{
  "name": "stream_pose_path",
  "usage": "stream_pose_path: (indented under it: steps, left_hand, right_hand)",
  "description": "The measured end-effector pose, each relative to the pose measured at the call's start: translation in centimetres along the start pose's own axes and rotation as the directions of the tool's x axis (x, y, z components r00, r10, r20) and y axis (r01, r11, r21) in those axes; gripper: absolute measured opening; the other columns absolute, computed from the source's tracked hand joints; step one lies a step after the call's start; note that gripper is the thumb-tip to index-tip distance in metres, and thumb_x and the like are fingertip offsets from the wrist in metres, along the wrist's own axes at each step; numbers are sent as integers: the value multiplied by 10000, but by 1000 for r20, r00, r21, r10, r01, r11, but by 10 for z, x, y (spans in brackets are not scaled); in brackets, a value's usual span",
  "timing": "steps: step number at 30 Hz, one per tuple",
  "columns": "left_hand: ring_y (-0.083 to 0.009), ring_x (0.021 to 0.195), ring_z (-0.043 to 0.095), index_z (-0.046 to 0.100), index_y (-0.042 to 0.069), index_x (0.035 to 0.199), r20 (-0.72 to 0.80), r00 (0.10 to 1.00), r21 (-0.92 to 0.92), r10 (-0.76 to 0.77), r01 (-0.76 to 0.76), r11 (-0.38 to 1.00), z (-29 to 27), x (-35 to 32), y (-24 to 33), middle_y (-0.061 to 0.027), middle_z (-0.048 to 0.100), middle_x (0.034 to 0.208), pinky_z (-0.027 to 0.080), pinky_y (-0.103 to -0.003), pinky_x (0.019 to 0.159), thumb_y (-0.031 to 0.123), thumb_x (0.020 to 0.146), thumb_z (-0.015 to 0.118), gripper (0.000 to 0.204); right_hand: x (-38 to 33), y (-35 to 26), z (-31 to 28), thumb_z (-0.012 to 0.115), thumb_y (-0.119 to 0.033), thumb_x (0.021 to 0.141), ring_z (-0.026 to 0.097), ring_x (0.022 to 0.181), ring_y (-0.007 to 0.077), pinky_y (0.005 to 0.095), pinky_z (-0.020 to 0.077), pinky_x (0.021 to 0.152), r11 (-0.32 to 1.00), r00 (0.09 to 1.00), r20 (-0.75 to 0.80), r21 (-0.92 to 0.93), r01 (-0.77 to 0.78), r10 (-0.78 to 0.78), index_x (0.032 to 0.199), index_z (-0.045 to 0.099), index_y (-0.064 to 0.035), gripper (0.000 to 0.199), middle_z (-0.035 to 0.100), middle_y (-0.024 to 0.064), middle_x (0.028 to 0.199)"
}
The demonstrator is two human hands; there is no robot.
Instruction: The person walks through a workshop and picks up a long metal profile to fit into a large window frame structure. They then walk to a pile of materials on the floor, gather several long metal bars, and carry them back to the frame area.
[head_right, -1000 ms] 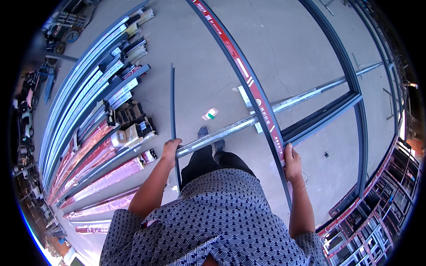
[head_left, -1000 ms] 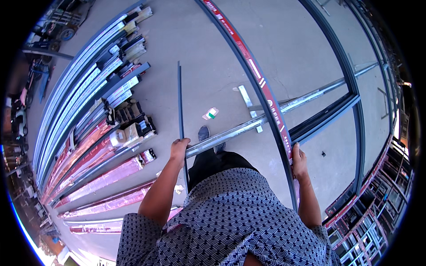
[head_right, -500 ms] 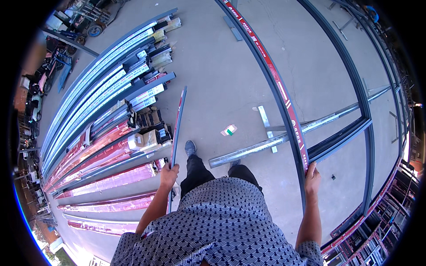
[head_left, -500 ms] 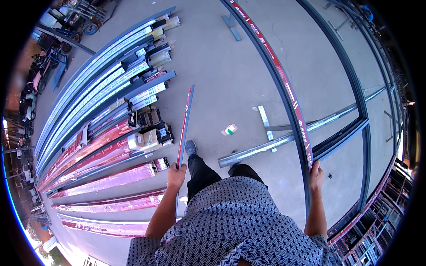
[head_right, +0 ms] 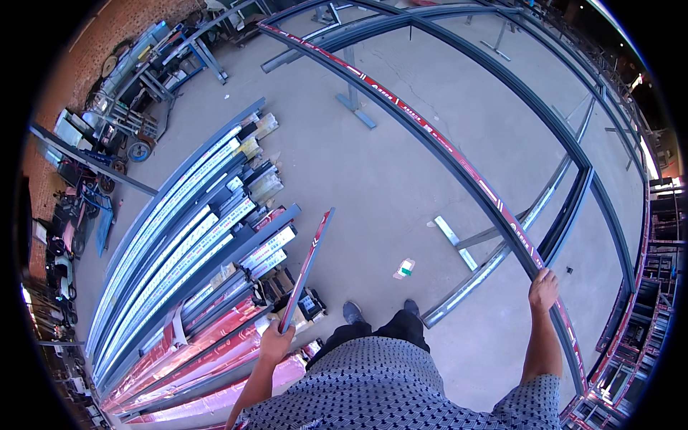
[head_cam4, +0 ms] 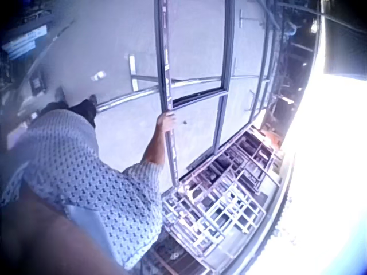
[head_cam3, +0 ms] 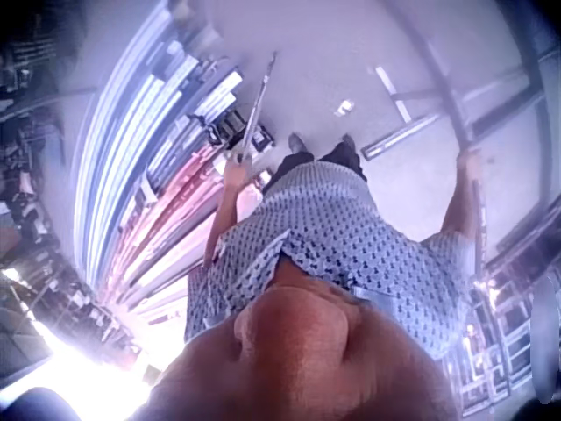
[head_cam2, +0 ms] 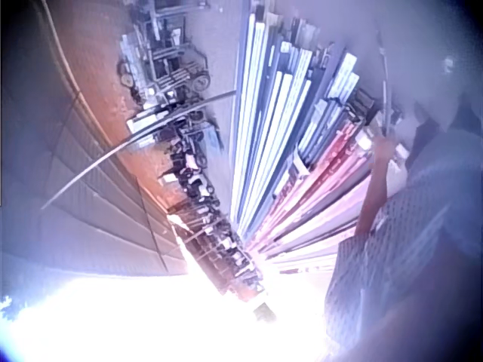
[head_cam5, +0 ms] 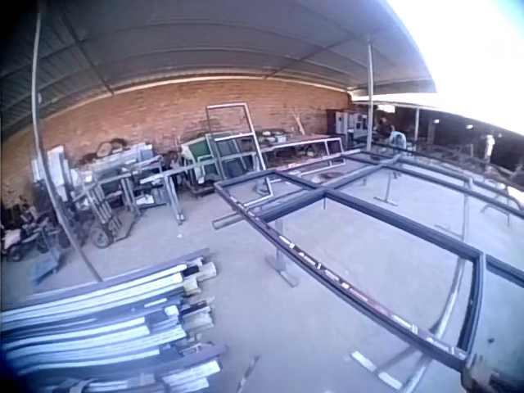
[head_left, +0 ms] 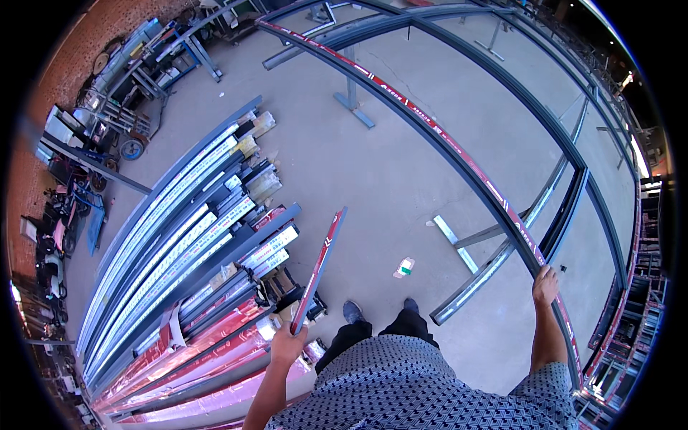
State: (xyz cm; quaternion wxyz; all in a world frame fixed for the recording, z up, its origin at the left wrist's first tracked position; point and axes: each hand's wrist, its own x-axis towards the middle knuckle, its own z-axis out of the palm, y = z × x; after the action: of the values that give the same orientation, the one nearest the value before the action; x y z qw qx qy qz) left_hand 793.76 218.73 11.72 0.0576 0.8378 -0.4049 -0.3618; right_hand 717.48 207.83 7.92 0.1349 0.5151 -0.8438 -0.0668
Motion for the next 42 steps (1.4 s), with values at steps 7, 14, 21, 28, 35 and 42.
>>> stream_pose_path:
  steps: [7,14,21,28,35,42]
  left_hand:
    - [-451,914,721,660,40,1056,-52,989,47,138,-136,990,-52,56,45,-255,740,935,554,-528,828,483,932,701,462]
    - [-441,901,727,667,66,1080,-65,953,101,297,-290,952,-76,124,120,-235,743,918,569,-517,818,481,930,712,443]
    - [-445,940,722,655,49,1114,-23,917,146,399,-391,909,-112,215,207,-241,742,990,565,-521,850,456,923,737,457]
    - [-427,921,721,652,56,1107,-92,824,151,559,-543,826,-146,306,284,-224,738,955,564,-509,830,438,914,760,441]
    - [-394,833,723,655,42,1033,-59,818,130,571,-561,817,-179,380,342,-210,721,873,556,-486,748,419,923,769,409]
    - [-431,965,724,620,44,1083,45,811,148,583,-582,799,-227,474,404,-210,740,1037,567,-513,864,407,909,766,429]
  right_hand:
    - [-5,-26,-11,330,-424,1121,536,1323,477,543,394,1134,952,958,56,116,-285,280,1437,523,53,604,576,320,1414]
    - [-10,-36,-27,287,-430,1125,428,1448,459,515,296,1234,925,926,169,123,-359,337,1510,454,70,653,498,313,1519]
    - [-20,-26,-19,279,-415,1123,300,1549,430,486,225,1286,908,895,252,109,-404,368,1578,372,63,666,387,291,1622]
    - [11,-64,-46,403,-427,1107,481,1388,497,504,372,1178,724,781,285,294,-624,556,1471,485,112,656,493,327,1511]
    - [124,-289,-138,523,-276,1093,505,1369,431,467,380,1176,760,894,-127,585,-282,429,1456,522,19,467,511,240,1486]
    - [245,-524,-232,566,-90,1028,520,1362,419,478,422,1149,712,976,-151,702,-5,155,1462,518,-23,442,517,249,1467]
